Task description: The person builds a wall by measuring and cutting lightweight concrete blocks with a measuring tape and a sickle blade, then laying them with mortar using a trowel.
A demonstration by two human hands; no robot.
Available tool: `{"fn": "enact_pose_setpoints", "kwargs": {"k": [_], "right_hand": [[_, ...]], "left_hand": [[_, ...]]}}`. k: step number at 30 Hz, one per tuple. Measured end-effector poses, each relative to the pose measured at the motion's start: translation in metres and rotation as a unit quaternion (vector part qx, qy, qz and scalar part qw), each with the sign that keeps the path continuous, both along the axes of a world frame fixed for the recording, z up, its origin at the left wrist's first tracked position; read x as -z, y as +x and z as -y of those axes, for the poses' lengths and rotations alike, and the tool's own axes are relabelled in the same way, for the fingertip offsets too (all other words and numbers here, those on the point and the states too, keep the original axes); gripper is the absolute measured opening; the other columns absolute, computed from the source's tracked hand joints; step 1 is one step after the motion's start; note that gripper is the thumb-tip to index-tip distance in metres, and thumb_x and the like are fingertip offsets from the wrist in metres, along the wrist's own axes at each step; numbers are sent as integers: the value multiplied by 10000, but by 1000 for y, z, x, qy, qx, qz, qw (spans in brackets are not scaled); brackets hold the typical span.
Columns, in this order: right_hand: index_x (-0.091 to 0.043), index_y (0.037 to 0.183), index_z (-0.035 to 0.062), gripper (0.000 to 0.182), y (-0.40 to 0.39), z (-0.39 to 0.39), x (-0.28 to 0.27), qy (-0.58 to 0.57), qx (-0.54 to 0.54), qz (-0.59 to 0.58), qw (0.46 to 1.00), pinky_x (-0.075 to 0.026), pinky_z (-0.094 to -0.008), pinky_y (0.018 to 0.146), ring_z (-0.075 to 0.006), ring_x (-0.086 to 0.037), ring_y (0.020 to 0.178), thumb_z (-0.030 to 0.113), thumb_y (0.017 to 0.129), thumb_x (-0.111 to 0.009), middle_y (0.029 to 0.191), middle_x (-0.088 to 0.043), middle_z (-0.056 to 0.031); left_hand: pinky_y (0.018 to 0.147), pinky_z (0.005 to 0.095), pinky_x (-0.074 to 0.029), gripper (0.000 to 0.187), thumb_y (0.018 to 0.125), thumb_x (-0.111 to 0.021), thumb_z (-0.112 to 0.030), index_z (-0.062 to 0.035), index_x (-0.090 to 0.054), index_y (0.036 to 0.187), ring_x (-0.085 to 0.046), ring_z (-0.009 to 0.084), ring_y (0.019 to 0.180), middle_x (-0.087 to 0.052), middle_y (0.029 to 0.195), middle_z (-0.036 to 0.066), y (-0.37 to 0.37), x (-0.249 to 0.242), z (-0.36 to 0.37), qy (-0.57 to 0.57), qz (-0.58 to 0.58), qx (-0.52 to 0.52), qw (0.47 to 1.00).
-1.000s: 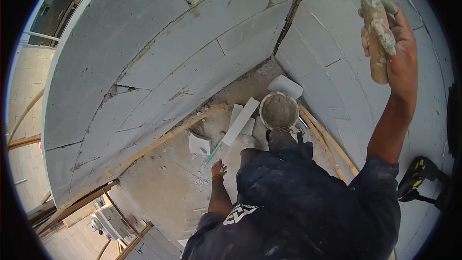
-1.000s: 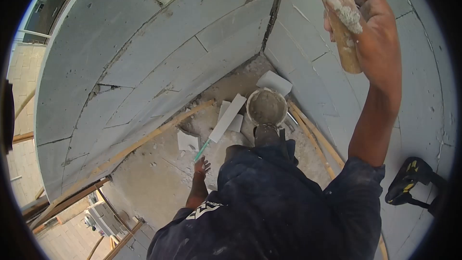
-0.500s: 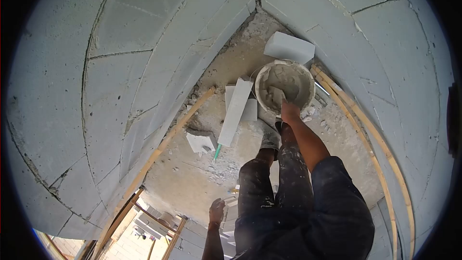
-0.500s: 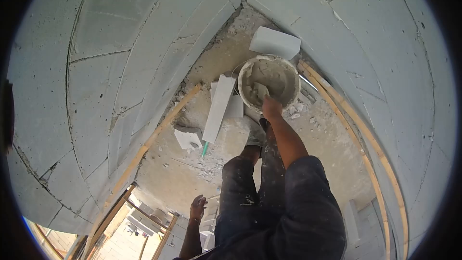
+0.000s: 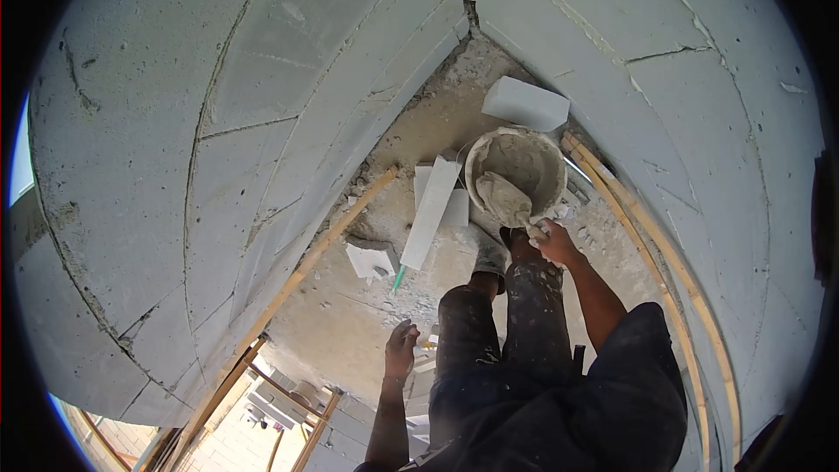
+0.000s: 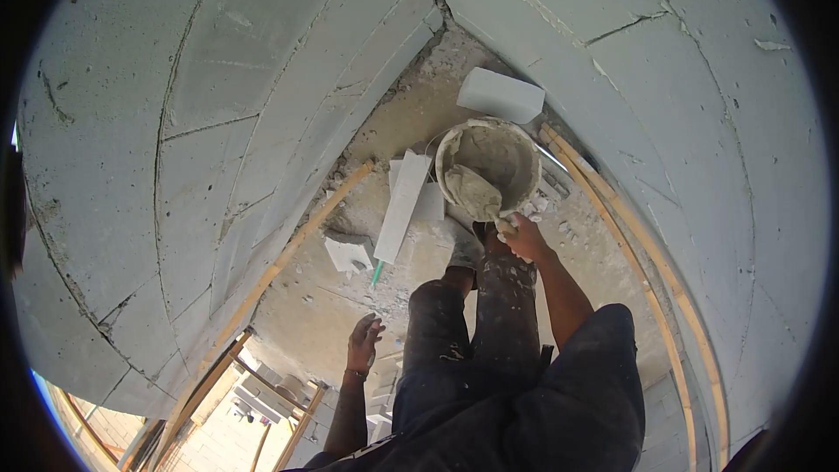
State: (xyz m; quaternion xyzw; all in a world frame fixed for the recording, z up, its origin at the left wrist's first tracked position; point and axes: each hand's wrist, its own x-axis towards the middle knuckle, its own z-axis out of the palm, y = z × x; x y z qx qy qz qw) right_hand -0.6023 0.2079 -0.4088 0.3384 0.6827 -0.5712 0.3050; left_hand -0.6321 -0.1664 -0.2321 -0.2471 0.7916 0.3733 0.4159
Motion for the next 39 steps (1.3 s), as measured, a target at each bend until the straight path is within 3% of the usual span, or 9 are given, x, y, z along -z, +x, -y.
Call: {"fn": "enact_pose_setpoints", "kwargs": {"k": [4,5,8,11,14,19,25,33,39], "right_hand": [[-553,1038,22,252,-8,-1,-72,43,-8,-137,990,-433,-296,460,-139,-555,486,91,798,-518,639,-582,-96],[-525,1107,9,301,-31,-3,-123,-13,-6,-72,997,-450,-331,725,-221,-598,834,81,819,-473,901,-608,-153],[-523,1044,-18,374,-64,16,-196,-37,59,-242,968,-444,-294,537,-149,-560,589,287,828,-532,737,-583,-106],[-425,1085,-59,559,-105,45,-238,-103,37,-418,902,-440,-330,718,-254,-547,825,406,792,-530,917,-532,-162],[-424,1072,-47,462,-173,86,-322,-190,83,-482,851,-443,-364,710,-304,-559,805,262,770,-588,896,-521,-186],[-390,1120,-28,447,-256,147,-424,-22,61,-613,787,-460,-397,655,-352,-558,765,94,749,-607,910,-483,-192],[-369,1089,-2,437,-269,196,-453,5,3,-509,861,-460,-438,609,-384,-544,807,113,747,-615,987,-413,-187],[-381,1051,-7,398,-214,159,-437,-32,-35,-524,850,-453,-436,621,-389,-533,798,96,743,-610,963,-423,-195],[-350,1096,-25,423,-258,122,-475,-92,13,-570,817,-427,-447,706,-420,-503,857,52,744,-573,972,-424,-219]], "left_hand": [[708,284,-478,449,839,-561,-312,2,-487,1152,-597,183,896,-593,1004,108,-2,-4,8,-17,-41,7,999],[700,272,-477,456,832,-569,-320,-1,-493,1150,-604,176,872,-603,988,113,2,-2,14,-48,-31,11,998],[723,287,-461,495,816,-564,-386,7,-521,1115,-610,186,827,-622,944,150,12,-9,26,-102,-58,53,992],[713,301,-462,520,814,-554,-421,-8,-516,1128,-610,182,832,-613,983,133,16,-7,47,-114,-57,23,992],[707,301,-464,501,821,-555,-398,-12,-508,1137,-607,180,849,-610,988,119,4,-36,42,-87,-61,-51,993],[701,293,-463,485,823,-565,-364,-11,-494,1147,-602,182,875,-608,995,105,-8,-61,39,-86,-85,-112,986],[656,272,-460,536,791,-586,-429,8,-535,1097,-610,157,731,-641,815,124,18,-57,48,-94,-126,-168,973],[658,286,-470,571,786,-553,-482,3,-536,1087,-620,168,727,-639,796,128,24,-39,63,-121,-22,-94,988],[672,289,-467,550,795,-574,-425,19,-516,1114,-615,189,730,-641,820,142,-38,-69,31,-86,-115,-140,980]]}}
